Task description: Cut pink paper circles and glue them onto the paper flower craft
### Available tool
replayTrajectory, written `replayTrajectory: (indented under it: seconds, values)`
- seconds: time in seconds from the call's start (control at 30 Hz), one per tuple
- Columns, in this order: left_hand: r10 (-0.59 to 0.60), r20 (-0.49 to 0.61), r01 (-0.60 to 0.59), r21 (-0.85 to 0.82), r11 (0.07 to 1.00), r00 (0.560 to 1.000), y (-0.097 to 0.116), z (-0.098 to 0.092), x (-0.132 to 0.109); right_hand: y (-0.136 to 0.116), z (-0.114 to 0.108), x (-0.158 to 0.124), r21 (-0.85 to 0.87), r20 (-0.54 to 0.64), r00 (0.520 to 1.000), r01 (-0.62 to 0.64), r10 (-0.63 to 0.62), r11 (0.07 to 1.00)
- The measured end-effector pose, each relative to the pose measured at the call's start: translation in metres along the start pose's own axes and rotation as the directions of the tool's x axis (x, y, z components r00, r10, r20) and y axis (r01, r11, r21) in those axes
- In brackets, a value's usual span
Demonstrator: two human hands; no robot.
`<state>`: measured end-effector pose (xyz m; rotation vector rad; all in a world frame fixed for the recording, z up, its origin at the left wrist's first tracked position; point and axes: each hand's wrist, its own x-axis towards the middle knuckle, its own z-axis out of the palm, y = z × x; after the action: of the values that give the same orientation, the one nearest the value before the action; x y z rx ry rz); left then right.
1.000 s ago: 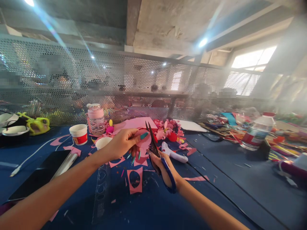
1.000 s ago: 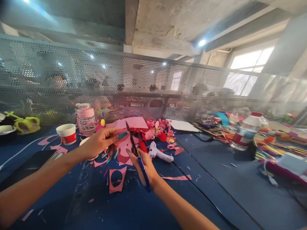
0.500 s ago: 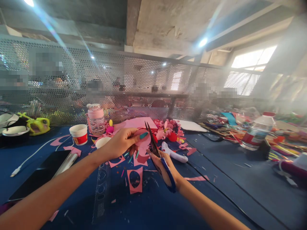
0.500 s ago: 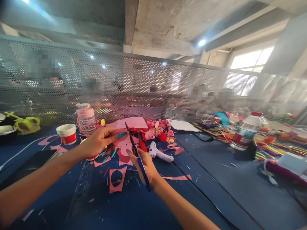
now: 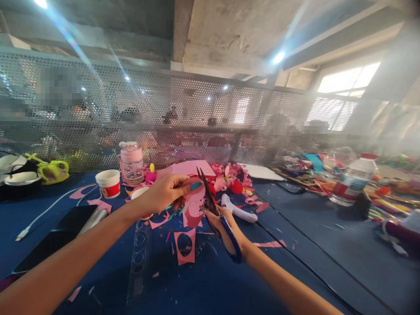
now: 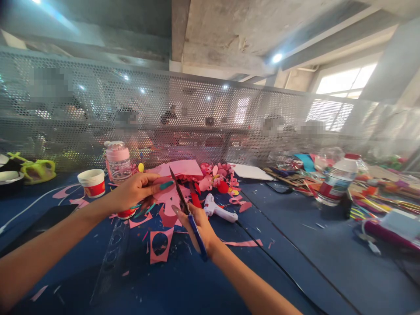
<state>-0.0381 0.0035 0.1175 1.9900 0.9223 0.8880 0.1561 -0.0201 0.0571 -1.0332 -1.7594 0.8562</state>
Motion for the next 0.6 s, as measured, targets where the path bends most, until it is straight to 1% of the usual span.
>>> replayTrajectory:
  seconds: [0.17,0.3,0.47,0.6]
  values:
    - [0.012,0.008,-0.012,0.008,1.000,1.000,-0.0002,-0.0008,0.0008,0.0018,0.0017,0.0004,0.029,0.011,1.000,-0.004,0.003,1.000]
    - [0.012,0.013,-0.012,-0.004,1.000,1.000,-0.0007,-0.0009,0.0007,0.0038,0.0021,0.0006,0.018,-0.020,1.000,0.012,-0.011,1.000]
    - [-0.009,0.018,0.009,-0.028,1.000,1.000,-0.0012,-0.0020,0.0007,0.0038,0.0017,0.0021,0.008,0.001,1.000,0.026,-0.026,1.000]
    - [-0.019,0.017,0.020,-0.021,1.000,1.000,0.0005,-0.0035,0.0003,0.0077,0.0008,0.0021,-0.017,-0.007,0.998,0.055,-0.055,0.998]
